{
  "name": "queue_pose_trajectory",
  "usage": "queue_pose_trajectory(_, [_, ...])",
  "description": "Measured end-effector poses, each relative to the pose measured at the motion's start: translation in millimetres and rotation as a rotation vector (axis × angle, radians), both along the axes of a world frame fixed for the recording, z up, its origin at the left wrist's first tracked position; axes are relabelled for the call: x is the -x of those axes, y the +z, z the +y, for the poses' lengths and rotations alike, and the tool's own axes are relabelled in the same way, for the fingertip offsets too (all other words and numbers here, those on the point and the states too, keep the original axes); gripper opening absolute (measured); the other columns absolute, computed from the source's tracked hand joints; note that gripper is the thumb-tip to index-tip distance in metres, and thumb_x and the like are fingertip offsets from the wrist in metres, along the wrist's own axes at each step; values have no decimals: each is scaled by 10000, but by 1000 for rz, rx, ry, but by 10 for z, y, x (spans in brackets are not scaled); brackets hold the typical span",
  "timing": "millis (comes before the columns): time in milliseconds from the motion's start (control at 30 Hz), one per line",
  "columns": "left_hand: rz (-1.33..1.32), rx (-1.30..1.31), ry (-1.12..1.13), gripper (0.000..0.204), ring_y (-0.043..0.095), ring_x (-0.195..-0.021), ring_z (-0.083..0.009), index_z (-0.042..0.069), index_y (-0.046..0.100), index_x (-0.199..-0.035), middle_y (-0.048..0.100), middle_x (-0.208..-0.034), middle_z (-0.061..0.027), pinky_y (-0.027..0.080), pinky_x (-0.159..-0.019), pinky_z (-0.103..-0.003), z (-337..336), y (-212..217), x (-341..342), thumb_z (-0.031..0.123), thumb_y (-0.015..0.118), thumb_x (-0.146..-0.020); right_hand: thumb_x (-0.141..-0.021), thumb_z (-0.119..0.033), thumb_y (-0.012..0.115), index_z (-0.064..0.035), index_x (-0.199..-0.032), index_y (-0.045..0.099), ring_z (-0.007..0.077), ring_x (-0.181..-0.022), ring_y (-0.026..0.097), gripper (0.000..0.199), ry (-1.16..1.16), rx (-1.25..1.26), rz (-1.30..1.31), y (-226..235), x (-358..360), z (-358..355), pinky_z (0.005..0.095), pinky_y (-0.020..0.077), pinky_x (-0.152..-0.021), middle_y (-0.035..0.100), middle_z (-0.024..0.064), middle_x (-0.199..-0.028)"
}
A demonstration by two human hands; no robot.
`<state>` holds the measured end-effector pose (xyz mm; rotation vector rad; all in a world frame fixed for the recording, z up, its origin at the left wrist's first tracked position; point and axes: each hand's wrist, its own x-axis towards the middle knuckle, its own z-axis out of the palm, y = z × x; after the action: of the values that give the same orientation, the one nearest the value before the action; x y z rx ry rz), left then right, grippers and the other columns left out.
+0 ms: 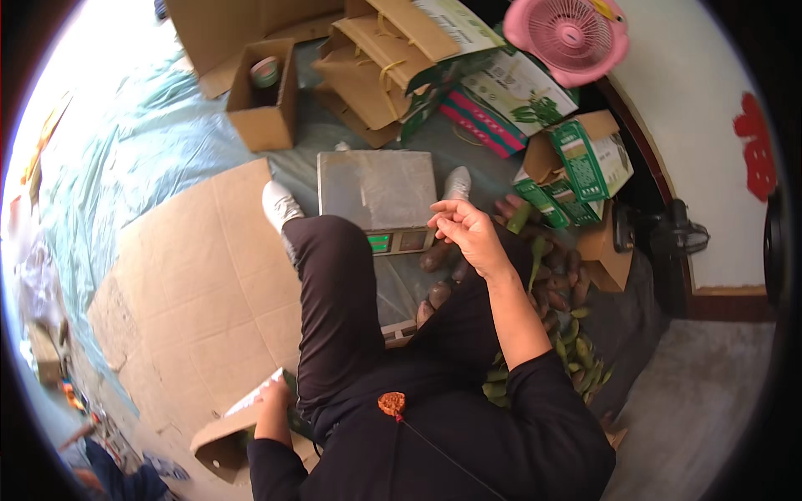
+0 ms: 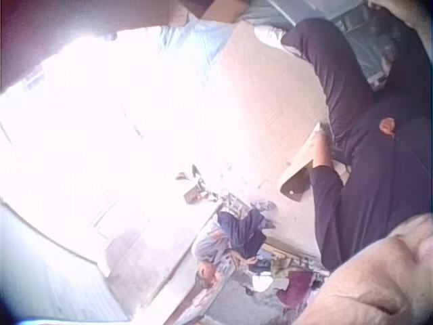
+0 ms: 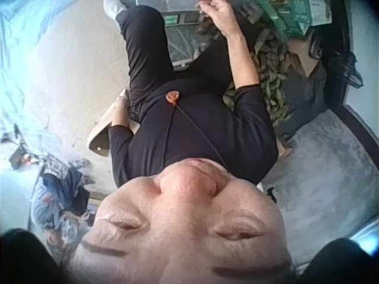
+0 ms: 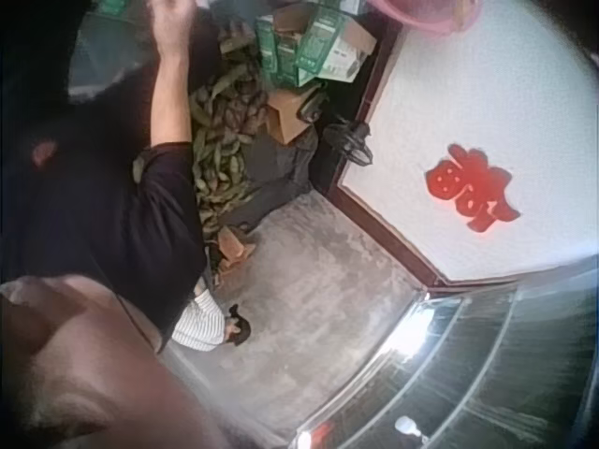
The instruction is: Sorting corn and weighing it in a cardboard box on an electronic scale.
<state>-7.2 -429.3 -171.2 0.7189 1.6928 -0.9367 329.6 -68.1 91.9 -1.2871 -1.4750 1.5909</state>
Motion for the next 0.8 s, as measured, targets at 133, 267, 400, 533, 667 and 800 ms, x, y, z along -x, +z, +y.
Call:
queue_pose_trajectory(133, [31, -25, -45, 882, 352, -1303, -329, 204, 330, -1401, 341, -1449, -84, 332, -1007, -593, -652, -87, -45, 313, 782, -652, -894, -90, 566, -4, -1103, 565, 78, -761, 542, 226, -81, 41, 14, -56, -228, 44, 210, 443, -676, 623, 45, -909])
queue_pose_trajectory(267, [-111, 82, -165, 819, 420, -1246, -309, 178, 392, -1359, 424, -1372, -99, 369, -993, -530, -981, -466, 14, 328, 780, -654, -908, -127, 562, -23, -1127, 566, 73, -760, 545, 243, -43, 38, 10, -100, -370, 113, 206, 455, -677, 623, 35, -918])
queue_pose_trajectory(400, [-293, 256, -253, 742, 510, -1170, -283, 143, 474, -1303, 535, -1270, -118, 418, -974, -446, -1422, -560, 400, 347, 777, -657, -907, -126, 569, -20, -1133, 566, 71, -750, 545, 250, -86, -41, -27, -95, -653, 281, 205, 453, -676, 623, 29, -915])
queue_pose_trajectory(533, [7, -675, 150, 323, 642, -820, -264, 38, 654, -958, 670, -859, -140, 510, -767, -353, -582, -92, 604, 269, 704, -738, -871, -72, 581, 20, -1085, 580, 86, -736, 569, 234, -178, -62, -136, -105, -975, 498, 232, 477, -660, 629, 56, -871])
queue_pose_trajectory(667, [6, -1591, 524, 202, 591, -812, -170, -19, 619, -1028, 653, -873, -97, 489, -745, -308, 1125, 618, 941, 115, 610, -877, -848, -78, 596, 18, -1046, 593, 112, -725, 588, 220, -265, -168, -269, -412, -1412, 871, 253, 496, -658, 634, 62, -847])
queue_pose_trajectory(800, [-279, -1724, 438, 239, 592, -958, -167, -1, 586, -1122, 632, -1033, -98, 460, -832, -294, 2750, 2209, 81, 60, 567, -892, -837, -52, 591, 11, -1058, 589, 108, -694, 571, 229, -368, -84, -428, -636, -2008, 1187, 245, 489, -638, 618, 63, -846])
